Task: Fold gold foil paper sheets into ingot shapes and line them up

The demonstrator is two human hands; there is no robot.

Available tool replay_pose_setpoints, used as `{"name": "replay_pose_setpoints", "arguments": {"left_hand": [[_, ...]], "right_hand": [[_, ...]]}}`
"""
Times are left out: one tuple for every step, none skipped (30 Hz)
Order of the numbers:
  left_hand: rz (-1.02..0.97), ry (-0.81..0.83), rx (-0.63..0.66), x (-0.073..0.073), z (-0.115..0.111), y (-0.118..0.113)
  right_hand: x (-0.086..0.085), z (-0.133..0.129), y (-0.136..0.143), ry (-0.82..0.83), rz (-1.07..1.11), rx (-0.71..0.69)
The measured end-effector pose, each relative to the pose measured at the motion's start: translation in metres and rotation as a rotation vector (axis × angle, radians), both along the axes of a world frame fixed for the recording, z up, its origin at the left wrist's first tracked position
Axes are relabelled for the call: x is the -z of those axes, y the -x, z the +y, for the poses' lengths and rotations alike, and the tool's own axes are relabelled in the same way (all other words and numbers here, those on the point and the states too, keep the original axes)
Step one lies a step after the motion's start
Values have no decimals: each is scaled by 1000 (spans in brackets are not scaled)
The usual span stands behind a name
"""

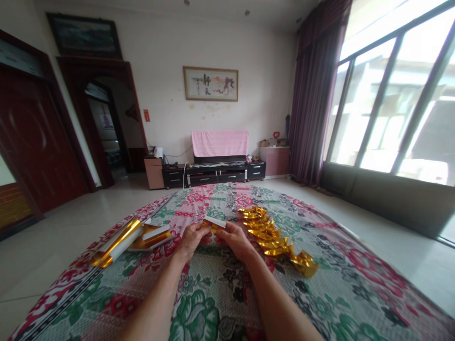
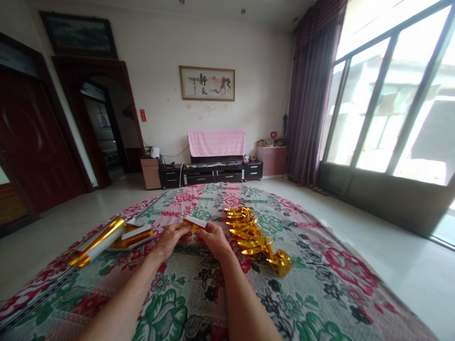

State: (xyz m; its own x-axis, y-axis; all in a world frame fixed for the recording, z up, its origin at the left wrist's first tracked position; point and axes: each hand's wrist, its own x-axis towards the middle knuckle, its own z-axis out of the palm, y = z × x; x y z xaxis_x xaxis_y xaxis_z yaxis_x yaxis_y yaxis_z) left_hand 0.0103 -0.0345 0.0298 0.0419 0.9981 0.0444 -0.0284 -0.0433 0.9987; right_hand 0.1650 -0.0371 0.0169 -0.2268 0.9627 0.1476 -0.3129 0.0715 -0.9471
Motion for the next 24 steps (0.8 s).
{"name": "replay_pose_setpoints", "arguments": {"left_hand": [[0,3,-4,0,0,1],[0,4,-5,0,1,1],[0,3,-7,0,1,2],[-1,0,-7,0,1,2],[-3,-5,-5,1,2,3],[-5,-10,-4,1,2,3],[-6,-16,-4,2,3,3],[-4,-21,-4,2,3,3],[-1,-25,-4,2,3,3],[6,-30,-2,2,3,3],[17,-34,0,2,3,2],[32,-35,3,1,2,2],[49,-36,5,1,2,1],[64,-37,9,0,1,0],[76,-37,13,0,1,0],[83,-37,18,-1,0,-1],[86,-39,26,-1,0,-1],[85,-44,36,-1,0,-1],[84,-48,46,0,0,-1],[83,-53,53,1,0,-1],[82,-58,57,2,1,0],[83,-63,61,3,1,0],[87,-70,64,4,2,0],[95,-78,67,5,2,1]], "right_hand": [[0,0,0,6,3,-3],[1,1,0,12,7,-6],[1,1,-1,18,13,-8],[1,1,-1,25,20,-12],[0,1,-2,31,28,-20],[0,1,-2,36,37,-33],[-1,1,-3,38,50,-50],[-2,0,-4,39,67,-70],[-3,0,-4,41,90,-88],[-4,-1,-5,48,116,-97],[-4,-1,-5,60,142,-96],[-5,-1,-5,74,164,-88],[-5,-1,-5,89,179,-78],[-4,-1,-5,103,189,-67],[-4,0,-4,115,193,-63],[-3,1,-4,123,197,-62],[-2,2,-4,130,201,-65],[-2,2,-4,133,204,-68],[-1,3,-4,134,204,-71],[-1,3,-5,131,203,-76],[-1,3,-5,127,201,-81],[-2,3,-5,125,196,-86],[-3,2,-5,123,191,-91],[-4,2,-5,123,186,-93]]}}
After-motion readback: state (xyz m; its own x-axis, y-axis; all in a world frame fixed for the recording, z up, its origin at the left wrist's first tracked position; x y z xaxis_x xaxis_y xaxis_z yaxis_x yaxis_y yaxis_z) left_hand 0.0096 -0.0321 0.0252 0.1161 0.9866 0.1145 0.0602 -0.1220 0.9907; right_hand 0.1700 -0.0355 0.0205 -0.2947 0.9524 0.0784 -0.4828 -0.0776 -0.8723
